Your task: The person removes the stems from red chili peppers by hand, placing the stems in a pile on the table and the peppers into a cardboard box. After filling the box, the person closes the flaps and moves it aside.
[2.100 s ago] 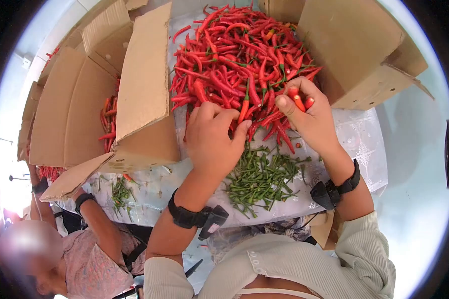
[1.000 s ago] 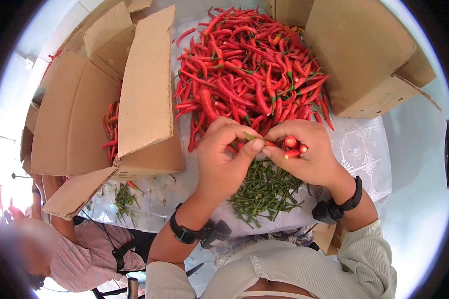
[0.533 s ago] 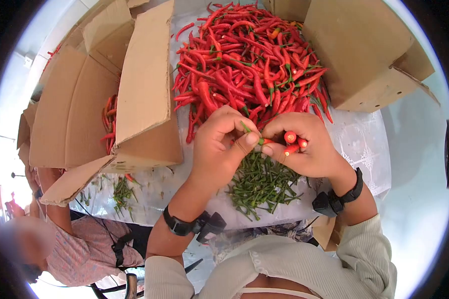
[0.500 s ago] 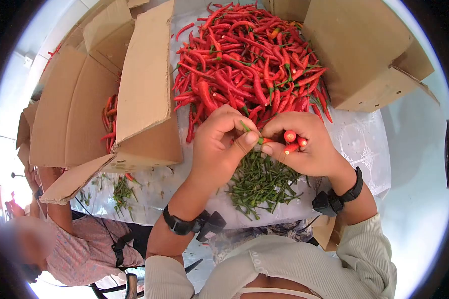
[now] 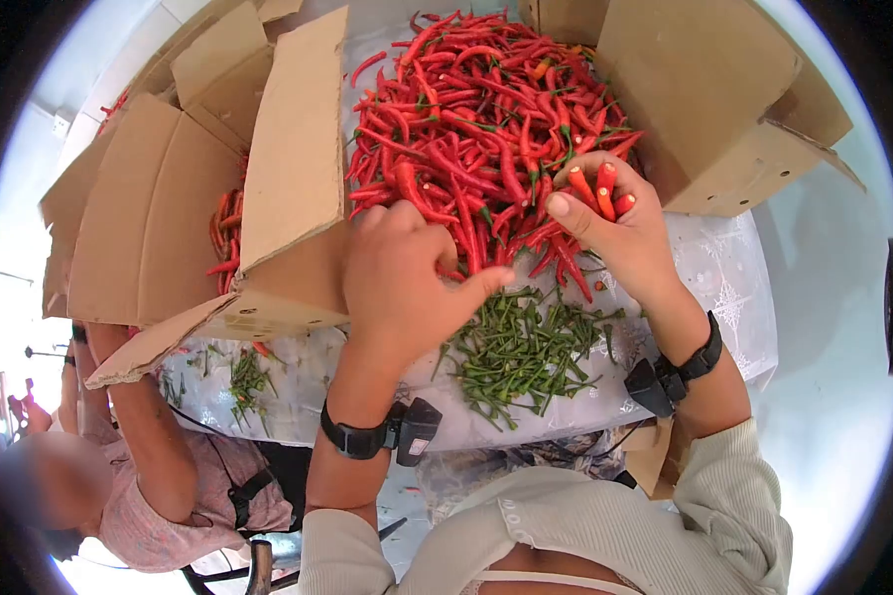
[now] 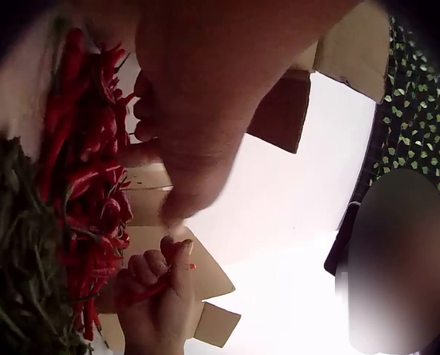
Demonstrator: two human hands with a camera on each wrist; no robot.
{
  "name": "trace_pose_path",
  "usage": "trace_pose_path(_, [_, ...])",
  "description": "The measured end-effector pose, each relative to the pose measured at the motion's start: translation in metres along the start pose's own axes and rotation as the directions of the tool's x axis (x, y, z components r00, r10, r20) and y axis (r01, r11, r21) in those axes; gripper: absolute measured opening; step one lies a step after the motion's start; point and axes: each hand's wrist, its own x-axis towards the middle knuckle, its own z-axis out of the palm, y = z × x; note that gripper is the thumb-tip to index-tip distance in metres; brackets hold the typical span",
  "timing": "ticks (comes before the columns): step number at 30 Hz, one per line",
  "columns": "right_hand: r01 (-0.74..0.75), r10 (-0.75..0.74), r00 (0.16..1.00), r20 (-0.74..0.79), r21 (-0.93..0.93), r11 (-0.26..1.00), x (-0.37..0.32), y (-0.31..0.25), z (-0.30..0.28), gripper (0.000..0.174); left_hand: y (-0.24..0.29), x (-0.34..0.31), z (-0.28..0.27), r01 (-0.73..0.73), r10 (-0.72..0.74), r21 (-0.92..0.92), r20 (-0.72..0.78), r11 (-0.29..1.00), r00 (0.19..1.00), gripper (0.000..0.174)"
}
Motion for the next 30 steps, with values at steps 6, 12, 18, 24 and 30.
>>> trace_pose_path(6, [-0.185,0.189,0.979,-0.075,0.067,0.981,0.003,-0.004,-0.002,0.025,0.010,-0.009,0.013,0.043,-0.064,0.124,0.166,0.991,0.984,0.020])
trace_pose_path(12, [0.054,-0.037,0.983,-0.177,0.090,0.995,-0.001,-0.007,0.004,0.019,0.009,-0.005,0.008,0.032,-0.042,-0.040,-0.278,0.999,0.960,0.010])
trace_pose_path(18, [0.405,-0.471,0.881,-0.045,-0.441,0.801,-0.013,-0.023,0.002,0.009,0.018,-0.008,0.009,-0.066,-0.053,-0.401,-0.279,0.914,0.959,0.009])
trace_pose_path(24, [0.704,-0.625,0.696,0.353,-0.508,0.497,-0.005,-0.023,0.005,0.034,0.017,-0.008,0.013,-0.040,-0.012,-0.614,-0.080,0.788,0.997,0.011])
trace_pose_path(30, [0.736,-0.647,0.670,0.364,-0.441,0.514,-0.003,-0.019,0.008,0.038,0.012,-0.009,0.010,0.128,-0.101,-0.863,0.090,0.489,0.991,0.013])
